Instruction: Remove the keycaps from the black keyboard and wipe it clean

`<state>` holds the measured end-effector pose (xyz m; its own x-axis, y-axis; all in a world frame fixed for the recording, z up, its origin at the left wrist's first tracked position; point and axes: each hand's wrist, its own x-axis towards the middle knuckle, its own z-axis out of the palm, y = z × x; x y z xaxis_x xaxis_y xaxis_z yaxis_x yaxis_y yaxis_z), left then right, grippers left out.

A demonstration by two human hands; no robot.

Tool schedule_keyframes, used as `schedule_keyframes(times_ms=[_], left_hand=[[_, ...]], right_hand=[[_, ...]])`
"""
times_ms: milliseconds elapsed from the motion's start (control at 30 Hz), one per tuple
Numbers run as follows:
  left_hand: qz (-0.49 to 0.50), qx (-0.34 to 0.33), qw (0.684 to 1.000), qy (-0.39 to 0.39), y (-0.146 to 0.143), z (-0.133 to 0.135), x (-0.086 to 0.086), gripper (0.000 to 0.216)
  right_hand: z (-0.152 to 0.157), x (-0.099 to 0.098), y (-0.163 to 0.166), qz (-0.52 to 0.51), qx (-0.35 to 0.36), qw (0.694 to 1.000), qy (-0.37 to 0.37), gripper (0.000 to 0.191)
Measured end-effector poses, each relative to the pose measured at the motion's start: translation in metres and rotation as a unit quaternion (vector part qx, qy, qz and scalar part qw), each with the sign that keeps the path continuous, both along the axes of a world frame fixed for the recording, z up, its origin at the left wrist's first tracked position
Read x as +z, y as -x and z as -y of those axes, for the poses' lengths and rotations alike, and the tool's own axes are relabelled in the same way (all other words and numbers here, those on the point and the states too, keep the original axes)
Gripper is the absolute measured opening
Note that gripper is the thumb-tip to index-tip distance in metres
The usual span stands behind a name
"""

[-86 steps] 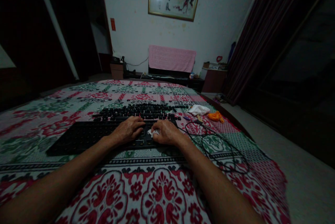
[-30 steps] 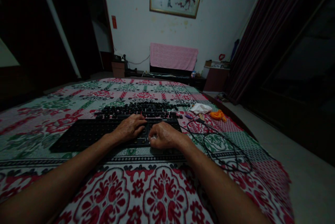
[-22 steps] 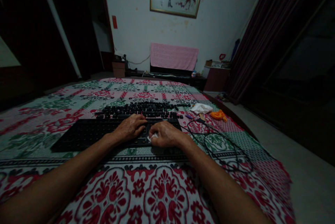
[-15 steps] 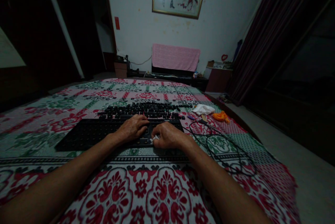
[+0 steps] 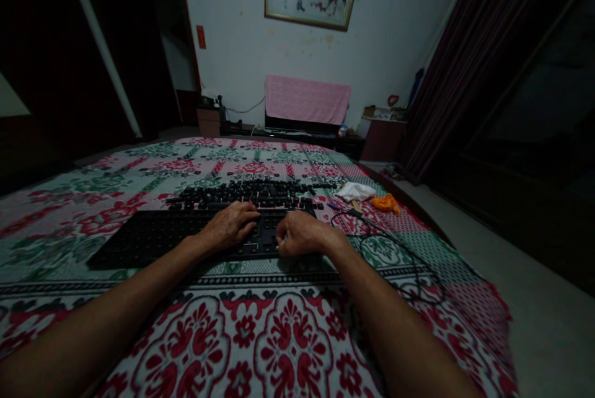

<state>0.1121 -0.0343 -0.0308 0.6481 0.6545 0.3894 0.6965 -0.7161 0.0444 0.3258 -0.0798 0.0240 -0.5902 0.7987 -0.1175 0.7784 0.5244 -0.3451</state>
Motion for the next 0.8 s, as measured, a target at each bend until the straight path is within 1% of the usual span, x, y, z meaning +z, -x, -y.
schedule_keyframes(times_ms=[67, 133, 267, 367, 433, 533, 567, 633, 700, 800], left_hand=[[-0.002, -0.002, 1.000, 0.003, 0.000, 0.001, 0.001, 0.027], [-0.005, -0.002, 1.000, 0.003, -0.001, 0.002, 0.002, 0.026], [-0.003, 0.000, 1.000, -0.006, -0.001, 0.001, 0.001, 0.027], [-0.002, -0.003, 1.000, -0.015, 0.000, 0.000, -0.001, 0.027], [-0.001, -0.005, 1.000, -0.019, 0.000, -0.001, -0.002, 0.026], [0.001, -0.003, 1.000, -0.015, 0.000, -0.002, -0.002, 0.026], [0.001, -0.003, 1.000, -0.013, 0.000, -0.002, -0.002, 0.025], [-0.002, -0.005, 1.000, -0.009, 0.000, -0.002, -0.002, 0.025], [-0.004, -0.009, 1.000, -0.006, 0.000, -0.002, -0.001, 0.026], [-0.006, -0.010, 1.000, -0.005, 0.000, -0.003, -0.001, 0.027]], right_hand=[[-0.001, 0.004, -0.007, -0.009, -0.016, 1.000, -0.007, 0.017], [-0.002, 0.006, -0.011, -0.037, -0.017, 0.999, -0.025, 0.020], [-0.002, 0.000, -0.003, -0.073, 0.036, 0.996, -0.020, 0.024], [-0.001, -0.005, 0.005, -0.051, 0.054, 0.997, -0.020, 0.023], [-0.001, -0.004, 0.006, -0.016, 0.038, 0.999, -0.003, 0.022], [-0.001, 0.003, -0.003, 0.026, -0.020, 0.999, 0.030, 0.019], [-0.002, 0.006, -0.008, 0.029, -0.044, 0.998, 0.030, 0.019], [-0.004, 0.009, -0.017, 0.009, -0.077, 0.997, 0.007, 0.019], [-0.007, 0.009, -0.023, -0.015, -0.082, 0.996, -0.020, 0.021], [-0.009, 0.004, -0.022, -0.032, -0.049, 0.998, -0.040, 0.021]])
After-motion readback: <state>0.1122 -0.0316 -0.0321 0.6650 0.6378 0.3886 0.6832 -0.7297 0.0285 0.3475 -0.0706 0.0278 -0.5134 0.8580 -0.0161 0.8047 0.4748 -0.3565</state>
